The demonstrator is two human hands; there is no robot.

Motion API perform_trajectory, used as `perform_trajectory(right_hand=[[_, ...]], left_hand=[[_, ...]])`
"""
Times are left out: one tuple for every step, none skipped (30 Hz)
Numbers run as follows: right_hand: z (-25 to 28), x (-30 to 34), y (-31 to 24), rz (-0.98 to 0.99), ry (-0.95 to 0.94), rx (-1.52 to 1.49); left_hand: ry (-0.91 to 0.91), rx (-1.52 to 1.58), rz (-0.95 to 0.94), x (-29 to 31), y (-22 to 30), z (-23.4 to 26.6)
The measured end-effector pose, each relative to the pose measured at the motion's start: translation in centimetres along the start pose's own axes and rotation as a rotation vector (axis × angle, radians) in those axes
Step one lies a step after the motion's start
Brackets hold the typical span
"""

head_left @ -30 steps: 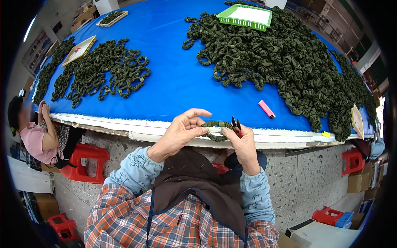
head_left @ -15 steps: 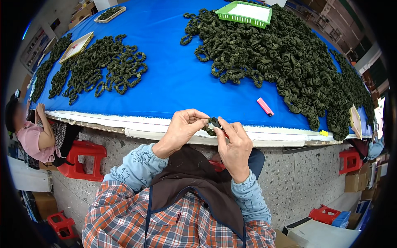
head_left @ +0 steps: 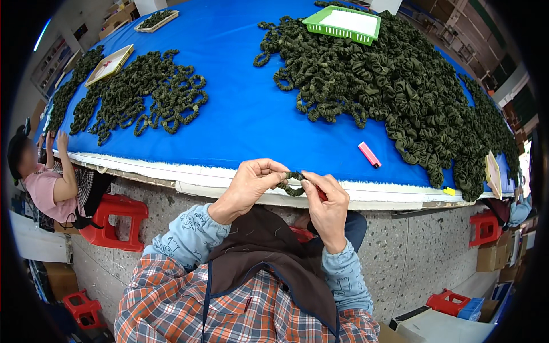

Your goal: Inspecting and cleaning small green ring-shaped plastic components at a workbench.

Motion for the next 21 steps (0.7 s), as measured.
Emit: perform_trajectory(right_hand=[[0.3,-0.1,0.3,-0.027,0.003,-0.050],[1.3,-0.3,1.0,-0.076,0.051,-0.093],[2.5,-0.2,1.8,-0.128,0.101,-0.138],[3.3,-0.3,2.3,-0.113,0.112,-0.143],[4.4,-0.2,3.5,-0.153,0.165,-0.168],[4.8,-0.3,4.5,-0.196,0.209,-0.192],[4.8,-0.4,4.9,-0.190,0.216,-0.191],[4.7,-0.7,5.3,-0.197,0.206,-0.169],[4.2,-1.0,5.7,-0.204,0.181,-0.155],[3.7,-1.5,6.2,-0.212,0.158,-0.139],[3.2,-2.0,6.6,-0.221,0.135,-0.122],[2.7,-2.5,6.8,-0.219,0.127,-0.130],[2.2,-2.8,6.9,-0.213,0.116,-0.132],[2.0,-3.0,7.0,-0.211,0.112,-0.128],[1.7,-3.3,7.1,-0.207,0.104,-0.126],[1.6,-3.5,7.2,-0.206,0.098,-0.122],[1.9,-3.8,7.5,-0.209,0.105,-0.117],[2.2,-4.1,7.8,-0.214,0.105,-0.109],[2.3,-4.4,8.0,-0.219,0.108,-0.102],[2.3,-4.5,8.2,-0.228,0.108,-0.100],[2.1,-4.5,8.3,-0.236,0.104,-0.099]], left_hand=[[0.009,-0.003,0.000,-0.1,0.3,0.7],[0.116,-0.027,-0.047,-0.8,1.6,3.5],[0.221,-0.050,-0.090,-1.3,2.9,7.5],[0.285,-0.160,-0.158,-1.8,4.3,12.2],[0.517,-0.465,-0.313,-1.7,6.6,16.4],[0.758,-0.764,-0.464,-1.1,8.7,18.5],[0.743,-0.974,-0.465,-2.5,9.9,17.4],[0.718,-1.184,-0.464,-4.4,11.0,15.8],[0.726,-1.187,-0.466,-6.4,10.9,14.9],[0.555,-1.200,-0.431,-10.2,9.2,13.0],[0.384,-1.206,-0.393,-14.1,7.4,11.0],[0.437,-1.179,-0.421,-16.9,6.8,10.1],[0.486,-1.149,-0.447,-19.6,6.1,9.6],[0.484,-1.149,-0.443,-22.5,5.3,9.2],[0.434,-1.009,-0.297,-25.5,3.7,9.9],[0.380,-0.865,-0.153,-27.3,2.0,10.3],[0.371,-0.863,-0.153,-27.5,2.1,9.8],[0.331,-0.759,-0.158,-27.2,2.1,9.5],[0.289,-0.658,-0.164,-26.3,2.5,9.1],[0.250,-0.559,-0.163,-24.9,2.7,8.8],[0.216,-0.460,-0.161,-23.3,3.0,8.5]])
Point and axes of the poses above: each hand's wrist, its own x-axis away from the middle knuckle, its own z-axis out of the back of the hand, y = z × x, the point moved 8 cm from there along -x, towards the middle knuckle, and after that the axes turned 10 degrees about -x, right-handed, at the moved point
